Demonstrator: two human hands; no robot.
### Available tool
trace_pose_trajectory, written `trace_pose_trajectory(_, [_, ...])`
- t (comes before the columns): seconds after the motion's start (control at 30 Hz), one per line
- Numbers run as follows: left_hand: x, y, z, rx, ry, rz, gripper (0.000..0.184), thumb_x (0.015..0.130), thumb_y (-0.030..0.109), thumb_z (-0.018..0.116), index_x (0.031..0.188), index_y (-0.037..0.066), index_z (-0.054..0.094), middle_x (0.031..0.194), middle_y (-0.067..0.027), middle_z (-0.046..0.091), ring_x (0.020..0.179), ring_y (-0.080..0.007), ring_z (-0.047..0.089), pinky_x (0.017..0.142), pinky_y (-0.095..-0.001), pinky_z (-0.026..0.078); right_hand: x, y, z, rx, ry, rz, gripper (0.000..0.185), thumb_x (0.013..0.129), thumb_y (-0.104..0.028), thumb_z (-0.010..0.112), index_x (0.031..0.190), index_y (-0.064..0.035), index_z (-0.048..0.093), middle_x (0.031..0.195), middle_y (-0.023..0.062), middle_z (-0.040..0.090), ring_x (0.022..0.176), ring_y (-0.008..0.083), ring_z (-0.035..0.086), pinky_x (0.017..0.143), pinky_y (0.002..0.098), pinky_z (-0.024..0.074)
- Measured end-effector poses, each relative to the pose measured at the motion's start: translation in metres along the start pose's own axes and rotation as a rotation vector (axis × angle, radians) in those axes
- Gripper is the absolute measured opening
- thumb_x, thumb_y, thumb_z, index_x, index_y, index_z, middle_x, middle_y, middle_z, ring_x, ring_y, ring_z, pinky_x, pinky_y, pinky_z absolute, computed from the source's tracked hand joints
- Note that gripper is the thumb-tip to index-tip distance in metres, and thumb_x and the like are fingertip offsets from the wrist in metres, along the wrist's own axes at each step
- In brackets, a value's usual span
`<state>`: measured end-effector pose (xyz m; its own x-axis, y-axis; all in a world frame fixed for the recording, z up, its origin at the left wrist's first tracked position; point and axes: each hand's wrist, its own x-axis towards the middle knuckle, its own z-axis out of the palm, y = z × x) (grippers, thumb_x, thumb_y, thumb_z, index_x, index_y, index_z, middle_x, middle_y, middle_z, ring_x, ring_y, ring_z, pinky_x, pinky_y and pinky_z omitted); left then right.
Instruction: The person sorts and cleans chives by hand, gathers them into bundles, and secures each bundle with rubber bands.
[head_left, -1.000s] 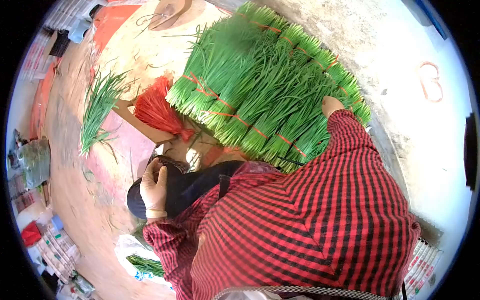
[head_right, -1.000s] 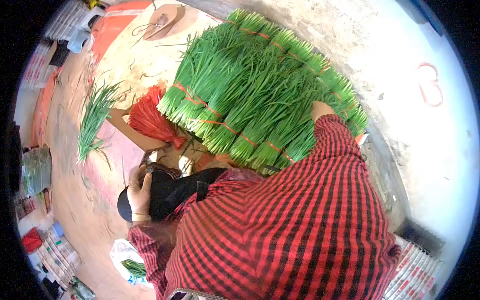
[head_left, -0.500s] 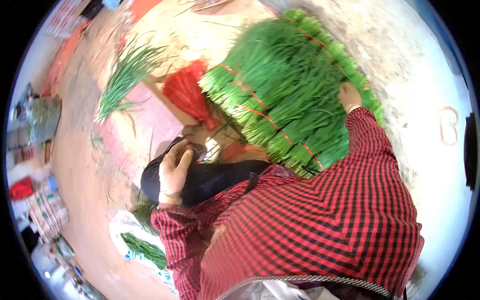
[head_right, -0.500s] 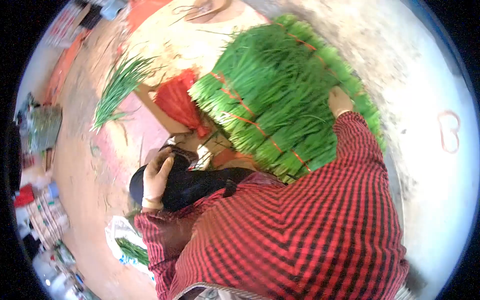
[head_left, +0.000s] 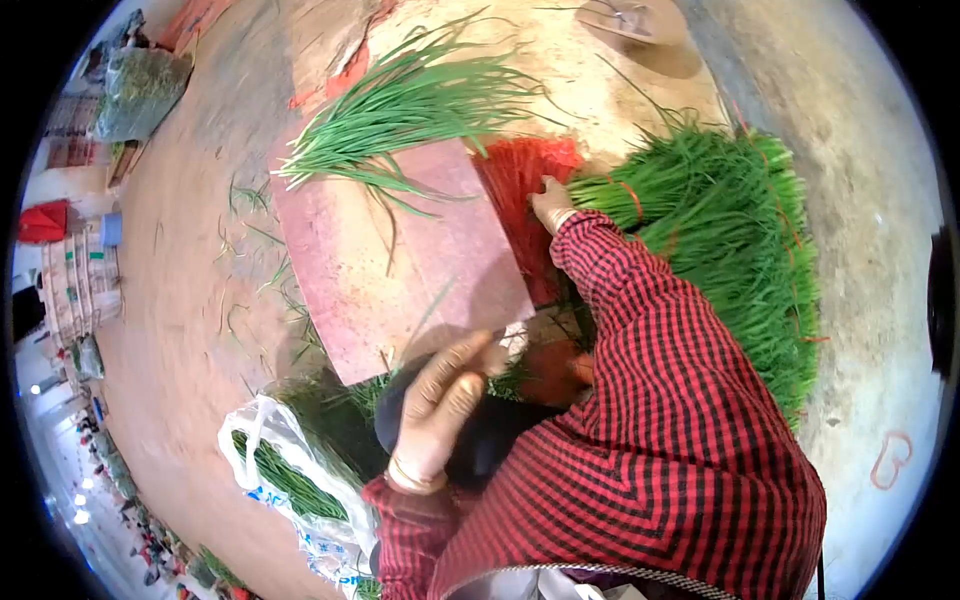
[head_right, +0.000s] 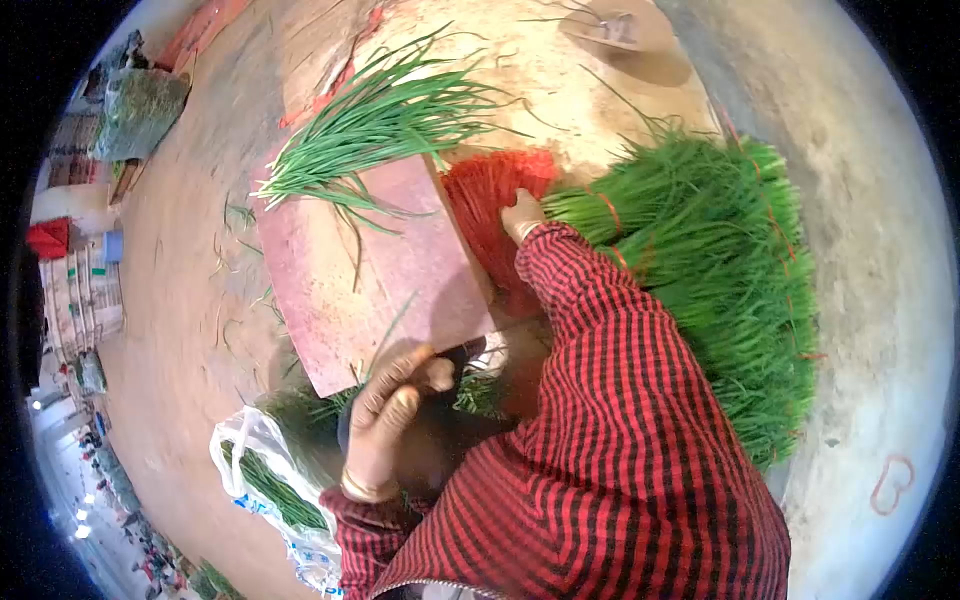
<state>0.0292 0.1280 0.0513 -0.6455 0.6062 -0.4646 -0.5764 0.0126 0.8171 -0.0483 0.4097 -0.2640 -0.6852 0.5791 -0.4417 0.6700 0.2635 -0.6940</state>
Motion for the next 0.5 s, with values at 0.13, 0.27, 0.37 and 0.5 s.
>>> trace_pose_trajectory(0.13, [0.0, 0.0, -0.005, -0.101, -0.116, -0.1, 0.048, 0.096, 0.007, 0.055, 0.141, -0.004, 0.04, 0.131, -0.0123, 0.056, 0.123, -0.0184, 0.051, 0.107, -0.0315, 0.036, 0.025, 0.006, 0.036, 0.458, -0.052, 0.127, 0.036, 0.08, -0.012, 0.068, 0.112, 0.0022, 0.06, 0.09, 0.0122, 0.066, 0.076, 0.0209, 0.064, 0.066, 0.0319, 0.0514])
trace_pose_trajectory(0.27, [0.004, 0.002, -0.004, -0.177, -0.131, -0.146, 0.047, 0.096, 0.006, 0.054, 0.141, -0.004, 0.04, 0.13, -0.0113, 0.056, 0.122, -0.0172, 0.051, 0.107, -0.031, 0.035, 0.043, 0.038, 0.051, 0.409, -0.018, 0.039, 0.014, 0.085, -0.015, 0.066, 0.09, -0.0016, 0.066, 0.068, 0.004, 0.059, 0.057, 0.0126, 0.053, 0.05, 0.0287, 0.0411])
trace_pose_trajectory(0.37, [0.007, -0.004, -0.003, -0.045, -0.06, -0.126, 0.043, 0.096, 0.005, 0.054, 0.137, -0.004, 0.046, 0.129, -0.0117, 0.057, 0.119, -0.0179, 0.054, 0.103, -0.0311, 0.039, 0.034, 0.039, 0.038, 0.464, 0.022, -0.035, 0.028, 0.092, -0.021, 0.058, 0.105, 0.0027, 0.066, 0.087, 0.0173, 0.07, 0.08, 0.0238, 0.066, 0.076, 0.0338, 0.0493])
trace_pose_trajectory(0.5, [0.049, 0.01, 0.022, 1.142, -0.011, 0.345, 0.035, 0.082, 0.008, 0.064, 0.117, 0.004, 0.062, 0.117, -0.011, 0.062, 0.115, -0.0311, 0.057, 0.104, -0.0422, 0.039, -0.086, -0.002, -0.028, 0.403, -0.19, -0.324, 0.032, 0.097, -0.025, 0.056, 0.113, 0.001, 0.065, 0.096, 0.0156, 0.071, 0.086, 0.0177, 0.066, 0.083, 0.0303, 0.0509])
